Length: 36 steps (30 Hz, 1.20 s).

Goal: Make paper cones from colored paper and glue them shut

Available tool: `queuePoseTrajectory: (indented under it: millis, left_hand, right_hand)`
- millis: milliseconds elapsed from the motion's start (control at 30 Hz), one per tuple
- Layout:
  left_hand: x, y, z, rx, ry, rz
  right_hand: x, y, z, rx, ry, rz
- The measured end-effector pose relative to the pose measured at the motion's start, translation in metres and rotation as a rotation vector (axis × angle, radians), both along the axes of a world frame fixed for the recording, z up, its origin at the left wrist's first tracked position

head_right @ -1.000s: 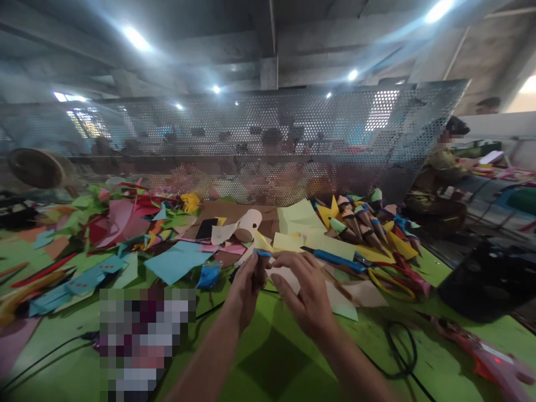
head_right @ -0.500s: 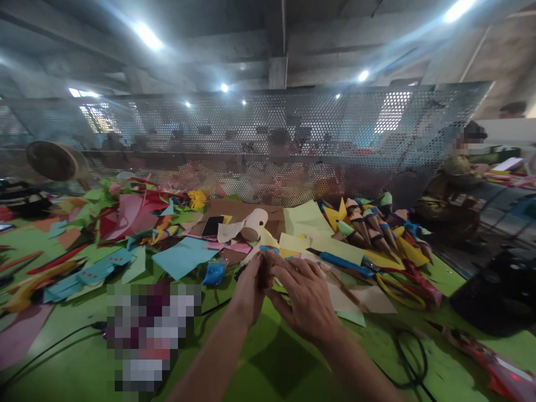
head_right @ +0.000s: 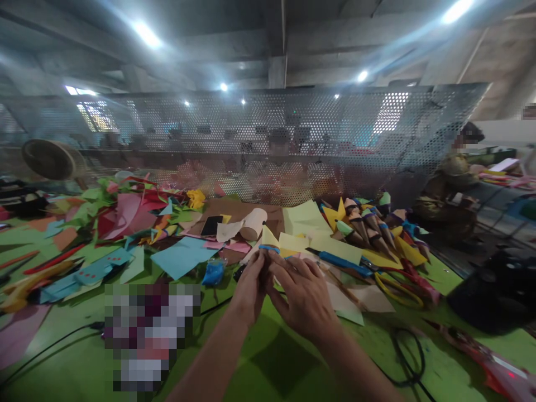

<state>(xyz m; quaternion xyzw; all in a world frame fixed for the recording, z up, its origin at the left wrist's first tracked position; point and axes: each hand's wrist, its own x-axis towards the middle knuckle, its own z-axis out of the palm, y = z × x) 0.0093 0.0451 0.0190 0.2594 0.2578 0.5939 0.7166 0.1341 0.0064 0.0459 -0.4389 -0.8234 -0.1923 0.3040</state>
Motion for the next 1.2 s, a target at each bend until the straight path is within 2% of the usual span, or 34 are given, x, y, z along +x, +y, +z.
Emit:
queuePoseTrajectory:
  millis: [233,333,567,633,800,1033,1200]
  left_hand:
    - [0.002,0.005,-0.010,0.031,0.089,0.018]
    - [0.001,0.004,-0.008,0.060,0.143,0.016]
    - [0.000,-0.002,0.000,0.245,0.281,0.034]
    - [0.000,-0.001,0.000,0.228,0.294,0.032]
    - [0.000,0.002,-0.002,0.088,0.324,0.028]
    - [-0.001,-0.002,0.004,0.108,0.331,0.024]
    - [-0.001,-0.005,0.009,0.148,0.429,0.052]
  right_hand:
    - [0.001,0.001,0.002,0.010,0.020,0.023]
    - [0.002,0.001,0.003,0.010,0.014,0.014]
    - [0.001,0.001,0.003,0.030,0.024,0.001]
    - [0.002,0.001,0.003,0.016,0.060,0.023]
    - [0.007,0.004,0.004,-0.098,0.333,0.140]
    - [0.005,0.001,0.005,-0.088,0.137,0.120]
    - [0.004,0.002,0.005,-0.114,0.160,0.031]
